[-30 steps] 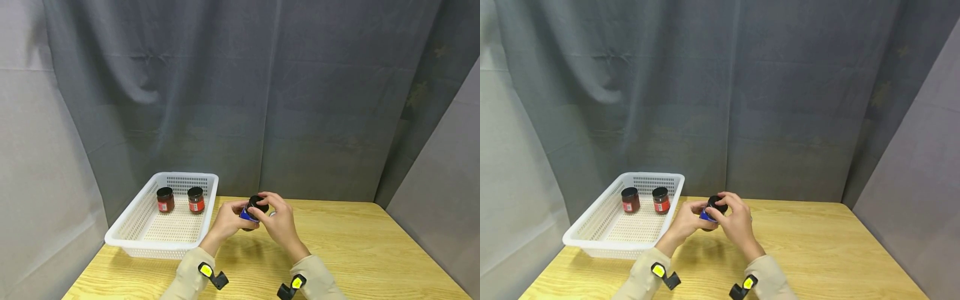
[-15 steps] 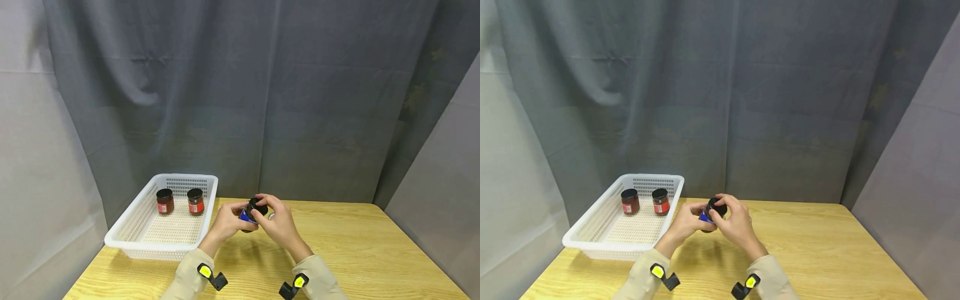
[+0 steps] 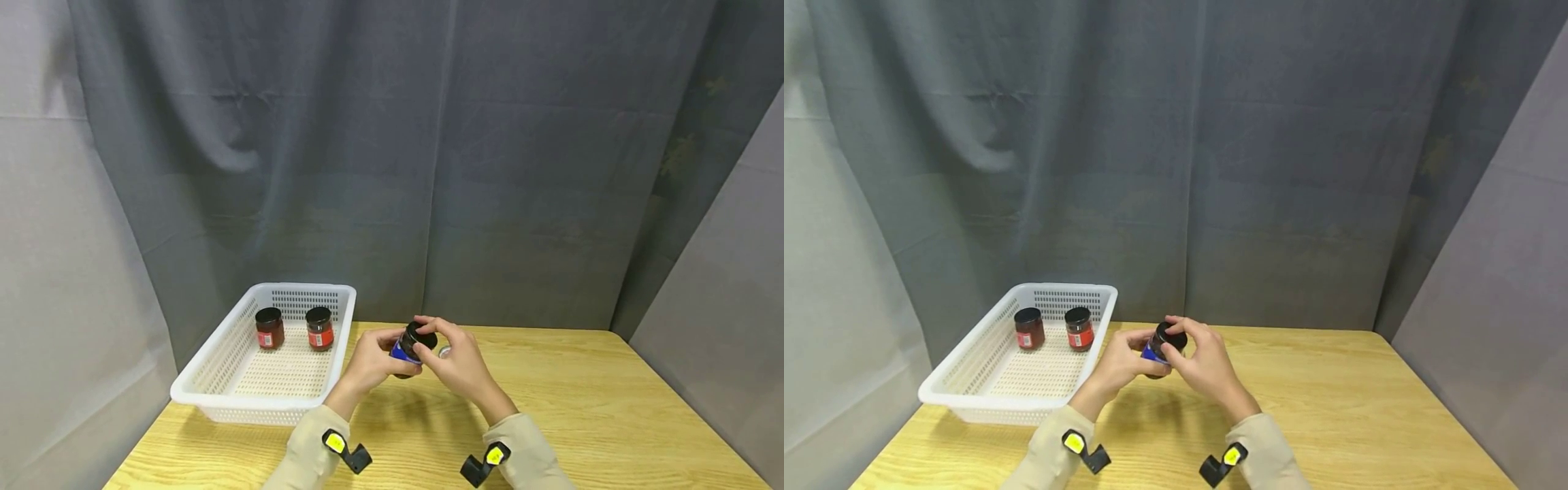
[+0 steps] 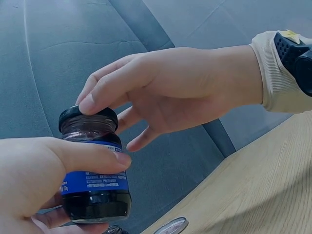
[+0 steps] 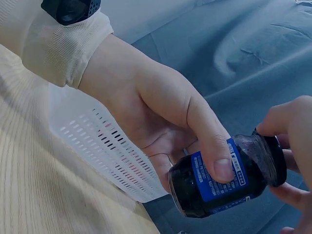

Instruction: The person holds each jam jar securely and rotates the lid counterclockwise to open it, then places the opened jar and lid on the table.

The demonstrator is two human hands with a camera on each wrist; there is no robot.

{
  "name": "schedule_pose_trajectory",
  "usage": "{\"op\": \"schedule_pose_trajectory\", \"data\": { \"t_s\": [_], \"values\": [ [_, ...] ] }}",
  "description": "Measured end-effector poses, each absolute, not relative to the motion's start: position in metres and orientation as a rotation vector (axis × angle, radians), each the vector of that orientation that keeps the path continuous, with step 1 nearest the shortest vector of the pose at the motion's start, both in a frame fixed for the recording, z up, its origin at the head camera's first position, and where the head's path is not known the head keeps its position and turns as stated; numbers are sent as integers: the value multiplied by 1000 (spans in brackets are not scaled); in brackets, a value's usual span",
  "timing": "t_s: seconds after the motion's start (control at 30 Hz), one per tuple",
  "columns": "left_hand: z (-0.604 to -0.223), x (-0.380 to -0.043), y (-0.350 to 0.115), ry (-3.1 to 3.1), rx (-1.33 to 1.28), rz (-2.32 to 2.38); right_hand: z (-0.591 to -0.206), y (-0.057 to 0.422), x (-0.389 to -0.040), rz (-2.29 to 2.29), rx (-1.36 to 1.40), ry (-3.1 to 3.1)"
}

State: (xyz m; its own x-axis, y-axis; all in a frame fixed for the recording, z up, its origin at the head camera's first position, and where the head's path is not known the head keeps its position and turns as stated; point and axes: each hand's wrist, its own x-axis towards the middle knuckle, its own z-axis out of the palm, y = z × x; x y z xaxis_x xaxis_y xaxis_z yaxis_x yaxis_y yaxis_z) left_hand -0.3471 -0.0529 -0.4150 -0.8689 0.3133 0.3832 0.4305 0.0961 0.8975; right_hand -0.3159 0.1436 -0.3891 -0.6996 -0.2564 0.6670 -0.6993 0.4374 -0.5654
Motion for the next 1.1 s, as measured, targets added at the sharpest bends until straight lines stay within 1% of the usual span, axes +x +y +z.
{"op": "schedule_pose_trajectory", "data": {
  "t_s": [0.23,0.67,1.1],
  "values": [
    [-411,-347,-56,-2256,-745,-1880,-386,139,-317,1192,804,-2175],
    [-409,-342,-51,-2259,-721,-1883,-385,138,-316,1187,674,-2113],
    [-409,-342,-50,-2250,-689,-1912,-381,144,-313,1189,746,-2143]
  ]
}}
